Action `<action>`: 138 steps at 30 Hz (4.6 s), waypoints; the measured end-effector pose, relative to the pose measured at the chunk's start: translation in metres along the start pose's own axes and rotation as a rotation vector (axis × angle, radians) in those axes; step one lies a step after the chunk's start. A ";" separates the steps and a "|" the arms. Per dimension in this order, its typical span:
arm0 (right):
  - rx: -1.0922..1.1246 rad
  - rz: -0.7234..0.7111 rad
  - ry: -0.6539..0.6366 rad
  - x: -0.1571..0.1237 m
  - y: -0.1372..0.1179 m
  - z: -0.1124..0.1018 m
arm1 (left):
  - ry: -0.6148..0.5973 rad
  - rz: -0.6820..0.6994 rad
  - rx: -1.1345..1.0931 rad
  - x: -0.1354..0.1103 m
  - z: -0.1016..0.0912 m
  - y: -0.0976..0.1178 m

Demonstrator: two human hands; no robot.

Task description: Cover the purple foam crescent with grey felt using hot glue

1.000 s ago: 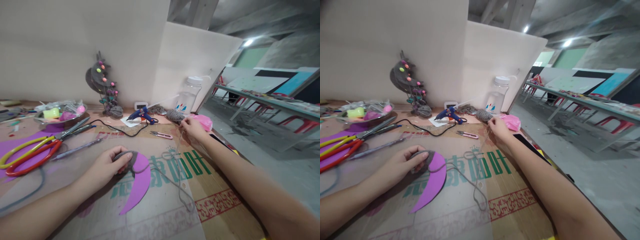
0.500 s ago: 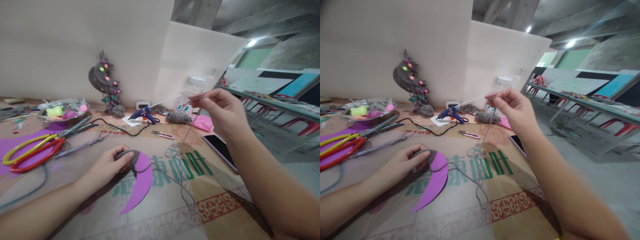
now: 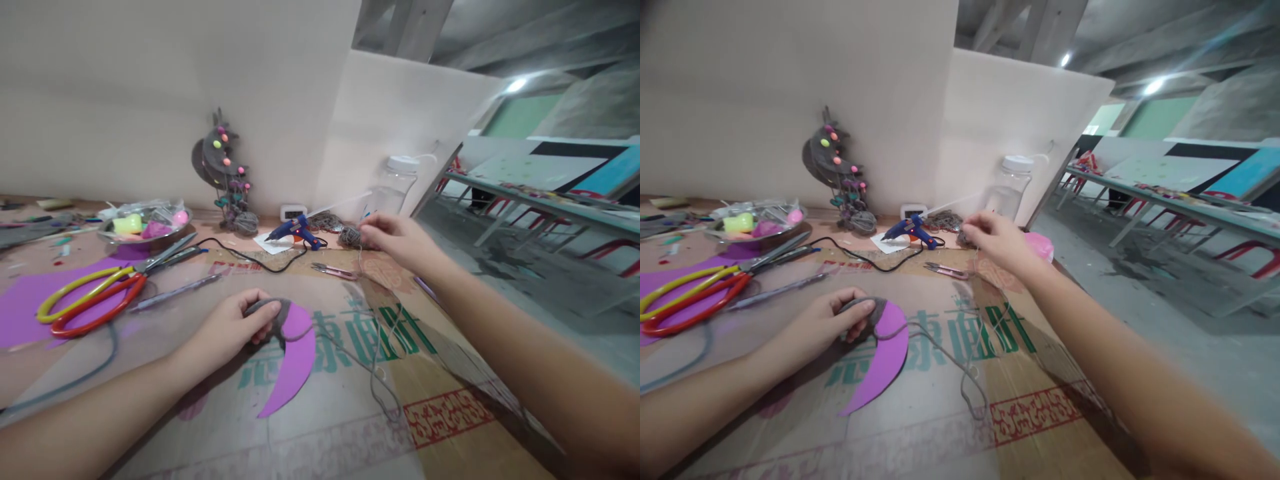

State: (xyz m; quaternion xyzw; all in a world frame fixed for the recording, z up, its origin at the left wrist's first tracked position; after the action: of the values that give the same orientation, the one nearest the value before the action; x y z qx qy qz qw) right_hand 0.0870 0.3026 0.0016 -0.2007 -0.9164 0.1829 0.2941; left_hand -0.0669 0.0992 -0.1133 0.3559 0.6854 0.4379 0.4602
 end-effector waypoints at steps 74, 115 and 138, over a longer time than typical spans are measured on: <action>0.270 0.001 -0.371 -0.098 -0.052 0.094 | 0.069 -0.016 -0.010 -0.002 -0.008 0.003; 0.180 0.057 -0.308 -0.096 -0.054 0.087 | 0.089 -0.017 0.028 -0.003 -0.009 0.004; 0.148 0.065 -0.317 -0.103 -0.031 0.087 | 0.067 -0.032 0.026 -0.002 -0.008 0.002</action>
State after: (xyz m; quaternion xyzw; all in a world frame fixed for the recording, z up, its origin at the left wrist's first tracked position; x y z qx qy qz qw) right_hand 0.1027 0.2085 -0.0987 -0.1765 -0.9284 0.2886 0.1540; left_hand -0.0739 0.0961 -0.1098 0.3359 0.7116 0.4334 0.4391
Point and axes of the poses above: each hand's wrist, its own x-axis towards the middle knuckle, its own z-axis out of the palm, y = z × x, the point moved 8 cm from there along x, towards the middle knuckle, and after that the axes turned 13 degrees about -z, right-handed, at the moved point
